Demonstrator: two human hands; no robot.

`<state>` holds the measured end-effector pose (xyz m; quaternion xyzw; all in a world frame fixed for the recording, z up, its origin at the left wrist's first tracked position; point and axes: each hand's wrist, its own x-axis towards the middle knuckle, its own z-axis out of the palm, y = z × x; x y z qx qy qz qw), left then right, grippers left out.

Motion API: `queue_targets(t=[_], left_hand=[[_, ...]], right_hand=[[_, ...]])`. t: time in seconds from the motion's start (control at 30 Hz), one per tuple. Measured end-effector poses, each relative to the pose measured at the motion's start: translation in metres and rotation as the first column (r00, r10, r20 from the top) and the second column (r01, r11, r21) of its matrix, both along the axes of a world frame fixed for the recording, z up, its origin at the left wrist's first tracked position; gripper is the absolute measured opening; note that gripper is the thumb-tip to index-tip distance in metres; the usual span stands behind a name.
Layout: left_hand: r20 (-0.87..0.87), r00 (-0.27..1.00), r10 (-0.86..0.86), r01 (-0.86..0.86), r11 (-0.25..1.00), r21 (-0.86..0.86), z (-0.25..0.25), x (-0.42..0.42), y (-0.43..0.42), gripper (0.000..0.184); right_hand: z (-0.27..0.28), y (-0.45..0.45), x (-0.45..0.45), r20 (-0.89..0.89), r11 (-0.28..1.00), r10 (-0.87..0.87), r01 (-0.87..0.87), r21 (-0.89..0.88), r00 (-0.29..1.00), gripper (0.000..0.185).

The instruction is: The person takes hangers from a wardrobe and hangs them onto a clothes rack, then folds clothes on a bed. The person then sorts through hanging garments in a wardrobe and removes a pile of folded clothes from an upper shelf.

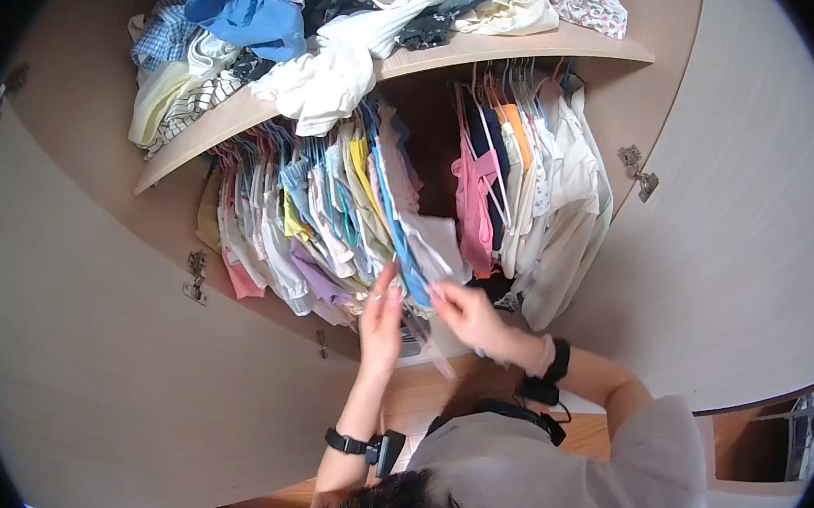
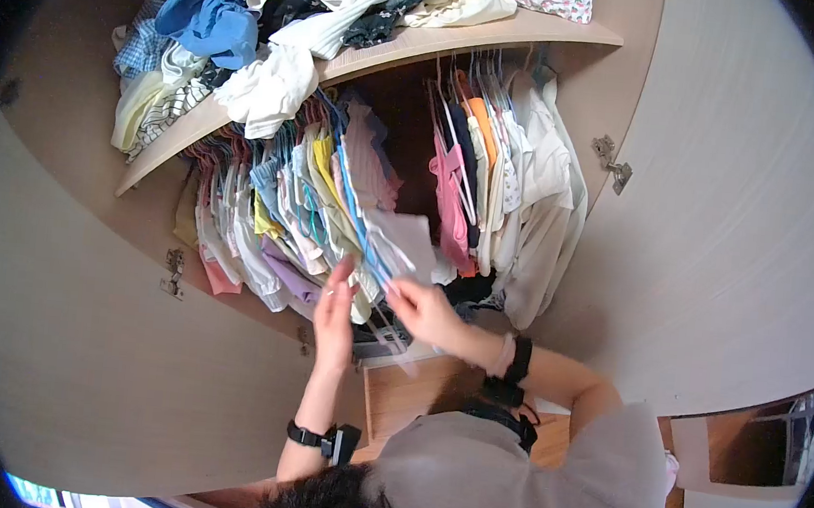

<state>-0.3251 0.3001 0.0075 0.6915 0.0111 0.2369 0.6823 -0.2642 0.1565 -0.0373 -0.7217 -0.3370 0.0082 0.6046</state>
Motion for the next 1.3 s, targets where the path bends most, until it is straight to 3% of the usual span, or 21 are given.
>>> queue_targets(t=[0.03,0.1,0.23,0.33,0.43,0.47,0.57,0.6,0.77,0.83,0.97,1.13,1.23,1.27,1.3], left_hand=[[0.039,0.999,-0.019,0.017,0.999,0.049,-0.006,0.01,-0.011,0.034],[-0.03,0.993,-0.112,0.109,0.989,-0.101,-0.018,0.019,-0.022,0.023],[-0.083,0.975,-0.204,0.194,0.974,-0.118,-0.023,0.016,-0.028,0.019],[0.015,0.98,-0.199,0.199,0.973,-0.117,-0.029,0.013,-0.022,0.03],[0.0,0.987,-0.161,0.159,0.976,-0.151,-0.031,0.001,-0.008,0.044],[-0.017,0.989,-0.147,0.146,0.987,-0.074,-0.032,-0.003,-0.002,0.054],[-0.09,0.995,-0.029,0.013,0.985,-0.17,-0.033,-0.025,0.012,0.056],[-0.129,0.991,0.015,-0.038,0.983,-0.178,-0.029,-0.032,0.016,0.063],[-0.304,0.949,0.079,-0.145,0.969,-0.201,-0.042,-0.076,0.049,0.056],[-0.229,0.973,0.01,-0.088,0.938,-0.334,-0.056,-0.089,0.058,0.061],[-0.343,0.939,0.028,-0.134,0.947,-0.291,-0.067,-0.11,0.066,0.065],[-0.277,0.938,0.207,-0.299,0.889,-0.347,-0.079,-0.137,0.081,0.059],[-0.296,0.889,0.349,-0.403,0.903,-0.147,-0.078,-0.158,0.084,0.056],[-0.295,0.889,0.35,-0.425,0.869,-0.253,-0.079,-0.161,0.083,0.057],[-0.31,0.886,0.346,-0.426,0.872,-0.243,-0.078,-0.166,0.083,0.057]], right_hand=[[0.005,-0.007,-0.014,0.003,1.0,-0.004,0.004,0.007,1.0,0.016],[0.001,-0.019,-0.021,-0.2,0.999,0.054,-0.052,0.012,0.978,0.015],[-0.003,-0.035,-0.03,-0.213,0.998,0.053,-0.048,0.029,0.976,0.016],[-0.015,-0.037,-0.033,-0.332,0.991,0.119,-0.092,0.097,0.936,0.018],[0.002,-0.036,-0.036,-0.393,0.987,0.154,-0.119,0.11,0.907,0.02],[0.006,-0.036,-0.035,-0.416,0.983,0.179,-0.141,0.12,0.891,0.021],[0.011,-0.04,-0.016,-0.443,0.964,0.261,-0.213,0.157,0.858,0.021],[0.019,-0.042,-0.004,-0.455,0.966,0.255,-0.202,0.163,0.853,0.021],[0.091,-0.043,0.066,-0.459,0.947,0.25,-0.115,0.301,0.853,0.026],[0.123,-0.031,0.1,-0.392,0.931,0.25,-0.108,0.349,0.885,0.029],[0.147,0.006,0.209,-0.243,0.954,0.073,0.003,0.299,0.967,0.028],[0.101,0.024,0.319,-0.171,0.951,-0.25,0.275,0.14,0.953,0.022],[0.063,0.029,0.34,-0.132,0.894,-0.443,0.448,0.01,0.887,0.019],[0.072,0.031,0.313,0.228,0.774,-0.599,0.628,-0.081,0.768,0.026],[0.082,0.036,0.288,0.2,0.735,-0.632,0.661,-0.152,0.749,0.043]])
